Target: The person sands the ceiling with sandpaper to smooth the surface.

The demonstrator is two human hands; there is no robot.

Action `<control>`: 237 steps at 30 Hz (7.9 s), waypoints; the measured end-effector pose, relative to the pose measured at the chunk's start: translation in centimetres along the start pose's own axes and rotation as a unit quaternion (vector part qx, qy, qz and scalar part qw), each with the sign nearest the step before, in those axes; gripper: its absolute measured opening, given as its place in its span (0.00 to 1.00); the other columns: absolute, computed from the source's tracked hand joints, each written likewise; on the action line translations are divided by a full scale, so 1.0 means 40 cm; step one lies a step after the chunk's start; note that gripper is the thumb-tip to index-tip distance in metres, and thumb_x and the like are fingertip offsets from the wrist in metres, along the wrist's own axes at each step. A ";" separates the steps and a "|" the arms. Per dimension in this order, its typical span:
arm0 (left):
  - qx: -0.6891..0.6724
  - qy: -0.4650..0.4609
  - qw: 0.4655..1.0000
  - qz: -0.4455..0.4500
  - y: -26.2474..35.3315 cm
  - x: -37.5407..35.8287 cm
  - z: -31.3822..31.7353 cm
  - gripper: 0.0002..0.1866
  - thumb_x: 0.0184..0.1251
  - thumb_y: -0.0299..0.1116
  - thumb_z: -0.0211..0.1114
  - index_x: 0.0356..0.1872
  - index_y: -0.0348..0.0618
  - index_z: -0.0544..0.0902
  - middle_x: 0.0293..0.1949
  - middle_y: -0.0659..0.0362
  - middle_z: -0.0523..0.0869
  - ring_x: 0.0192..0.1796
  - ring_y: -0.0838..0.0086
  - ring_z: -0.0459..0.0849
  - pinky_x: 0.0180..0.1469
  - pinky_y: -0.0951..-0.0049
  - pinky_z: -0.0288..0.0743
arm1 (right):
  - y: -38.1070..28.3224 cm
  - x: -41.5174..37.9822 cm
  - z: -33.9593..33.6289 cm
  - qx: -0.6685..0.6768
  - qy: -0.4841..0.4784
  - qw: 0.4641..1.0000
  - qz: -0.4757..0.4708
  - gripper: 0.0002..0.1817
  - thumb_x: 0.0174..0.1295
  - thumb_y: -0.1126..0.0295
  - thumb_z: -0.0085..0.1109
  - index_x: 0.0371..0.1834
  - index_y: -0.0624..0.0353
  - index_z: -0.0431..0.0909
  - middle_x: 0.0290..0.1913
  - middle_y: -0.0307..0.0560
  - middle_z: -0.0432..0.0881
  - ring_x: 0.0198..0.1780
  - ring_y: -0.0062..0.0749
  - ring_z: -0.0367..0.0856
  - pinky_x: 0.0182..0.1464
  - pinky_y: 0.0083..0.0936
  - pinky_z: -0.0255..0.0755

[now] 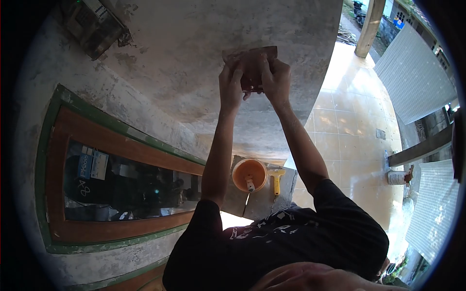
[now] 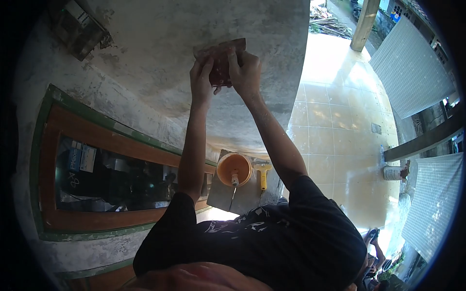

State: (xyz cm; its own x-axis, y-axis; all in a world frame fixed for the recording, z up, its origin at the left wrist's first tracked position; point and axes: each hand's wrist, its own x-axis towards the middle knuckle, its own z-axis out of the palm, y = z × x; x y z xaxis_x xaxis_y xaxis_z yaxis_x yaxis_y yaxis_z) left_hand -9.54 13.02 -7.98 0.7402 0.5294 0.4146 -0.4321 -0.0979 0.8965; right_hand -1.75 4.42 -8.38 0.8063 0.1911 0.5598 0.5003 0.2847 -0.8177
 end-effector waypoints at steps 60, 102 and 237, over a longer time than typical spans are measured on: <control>-0.003 0.061 0.995 0.075 -0.161 -0.025 0.214 0.11 0.69 0.33 0.54 0.45 0.37 0.78 0.25 0.62 0.80 0.16 0.83 0.74 0.11 0.81 0.61 | 0.033 -0.003 -0.232 -0.154 0.047 0.987 -0.012 0.21 0.64 0.64 0.57 0.18 0.71 0.75 0.10 0.48 0.70 0.16 0.17 0.66 0.18 0.27 0.58; -0.009 0.069 0.997 0.034 0.178 0.095 0.217 0.10 0.68 0.32 0.56 0.33 0.35 0.80 0.17 0.61 0.77 0.14 0.81 0.73 0.10 0.79 0.58 | -0.121 0.178 -0.118 -0.032 0.063 0.995 -0.066 0.19 0.60 0.66 0.57 0.17 0.70 0.76 0.11 0.54 0.74 0.13 0.33 0.76 0.19 0.33 0.65; 0.538 0.142 0.797 0.237 -0.036 -0.005 -0.355 0.70 0.30 0.42 0.82 0.71 0.30 0.38 0.72 0.36 0.38 0.74 0.46 0.39 0.73 0.52 0.44 | -0.295 0.149 0.152 -0.398 0.042 0.893 -0.207 0.11 0.52 0.79 0.52 0.39 0.66 0.74 0.27 0.57 0.80 0.29 0.47 0.82 0.31 0.36 0.79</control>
State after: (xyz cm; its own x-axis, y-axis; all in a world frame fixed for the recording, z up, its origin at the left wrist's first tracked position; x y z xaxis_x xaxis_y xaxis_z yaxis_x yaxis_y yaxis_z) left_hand -16.38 25.03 -11.59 0.4118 0.3726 0.8316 0.1758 -0.9279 0.3287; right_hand -4.75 7.91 5.42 0.5037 0.1446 0.8517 0.8003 -0.4492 -0.3971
